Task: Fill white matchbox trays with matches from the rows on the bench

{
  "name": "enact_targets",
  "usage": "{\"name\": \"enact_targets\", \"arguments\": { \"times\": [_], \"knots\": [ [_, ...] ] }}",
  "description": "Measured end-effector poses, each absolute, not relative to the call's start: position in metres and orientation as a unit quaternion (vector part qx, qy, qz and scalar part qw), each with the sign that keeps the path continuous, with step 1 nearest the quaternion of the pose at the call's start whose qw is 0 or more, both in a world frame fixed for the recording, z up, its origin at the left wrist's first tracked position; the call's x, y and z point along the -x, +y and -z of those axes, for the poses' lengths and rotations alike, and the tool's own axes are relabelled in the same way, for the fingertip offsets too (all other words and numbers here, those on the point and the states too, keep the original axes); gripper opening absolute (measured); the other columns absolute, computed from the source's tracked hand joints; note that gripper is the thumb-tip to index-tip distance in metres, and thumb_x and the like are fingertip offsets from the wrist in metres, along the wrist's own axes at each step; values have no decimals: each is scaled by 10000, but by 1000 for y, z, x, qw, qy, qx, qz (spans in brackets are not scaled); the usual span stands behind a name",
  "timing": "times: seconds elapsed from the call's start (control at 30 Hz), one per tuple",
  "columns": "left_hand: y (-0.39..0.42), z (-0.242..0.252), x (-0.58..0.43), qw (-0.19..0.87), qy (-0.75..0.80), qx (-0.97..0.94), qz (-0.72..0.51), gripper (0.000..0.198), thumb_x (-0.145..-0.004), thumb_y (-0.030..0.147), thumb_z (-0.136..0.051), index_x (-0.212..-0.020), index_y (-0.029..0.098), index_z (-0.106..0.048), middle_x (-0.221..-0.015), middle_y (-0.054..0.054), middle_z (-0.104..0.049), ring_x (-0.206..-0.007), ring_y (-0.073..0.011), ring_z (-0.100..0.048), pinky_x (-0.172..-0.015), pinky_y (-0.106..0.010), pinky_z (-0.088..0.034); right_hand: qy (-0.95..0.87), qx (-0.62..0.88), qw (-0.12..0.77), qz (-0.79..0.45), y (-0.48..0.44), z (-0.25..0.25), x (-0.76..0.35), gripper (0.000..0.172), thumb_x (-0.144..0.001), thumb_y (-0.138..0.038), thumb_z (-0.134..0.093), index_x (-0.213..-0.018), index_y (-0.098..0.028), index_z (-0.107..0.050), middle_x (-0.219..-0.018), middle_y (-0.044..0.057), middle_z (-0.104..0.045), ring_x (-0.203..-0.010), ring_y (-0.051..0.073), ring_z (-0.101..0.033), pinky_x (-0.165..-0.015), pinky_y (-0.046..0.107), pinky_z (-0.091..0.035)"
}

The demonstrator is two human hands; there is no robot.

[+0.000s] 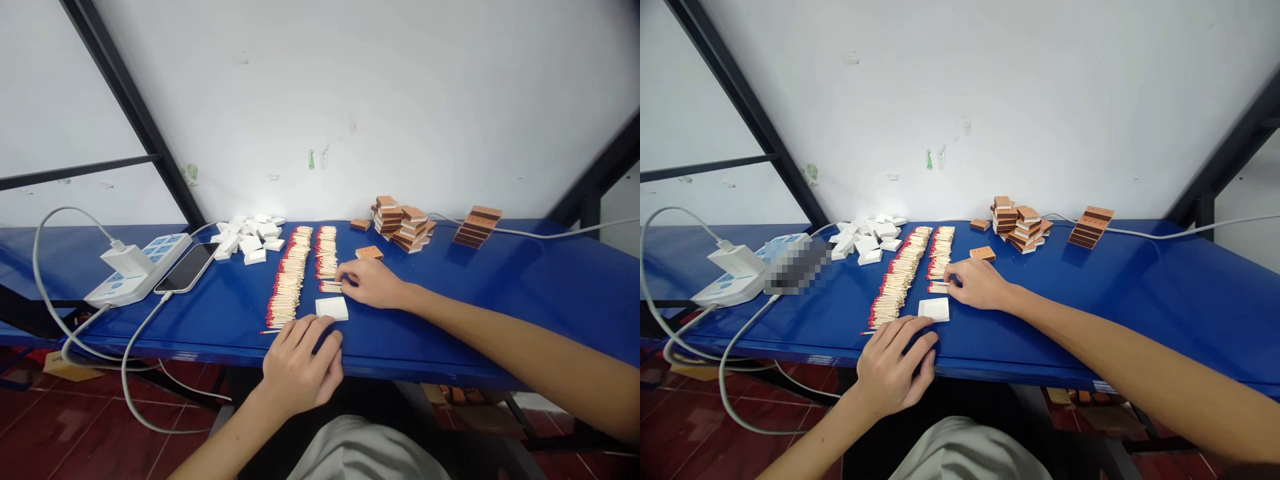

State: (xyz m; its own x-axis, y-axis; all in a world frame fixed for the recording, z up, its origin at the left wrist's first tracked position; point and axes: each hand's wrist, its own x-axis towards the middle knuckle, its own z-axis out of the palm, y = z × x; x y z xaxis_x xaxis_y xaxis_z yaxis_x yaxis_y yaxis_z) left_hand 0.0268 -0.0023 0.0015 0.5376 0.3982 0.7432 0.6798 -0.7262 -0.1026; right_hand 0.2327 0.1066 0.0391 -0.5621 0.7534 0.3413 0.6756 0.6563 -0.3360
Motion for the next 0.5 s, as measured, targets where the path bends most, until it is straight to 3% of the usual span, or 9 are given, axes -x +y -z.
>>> {"name": "enact_targets", "arguments": {
  "times": [0.5],
  "knots": [
    [-2, -1, -27, 196, -313, 853, 369, 167, -858, 173, -542, -963, 168, -672, -1064, -91, -703, -944, -264, -636, -787, -384, -487, -885, 392, 226, -105, 106, -38, -233, 166, -788, -143, -565, -884, -187, -693, -606, -46, -523, -530, 96, -408, -575, 239, -271]
  ]
}}
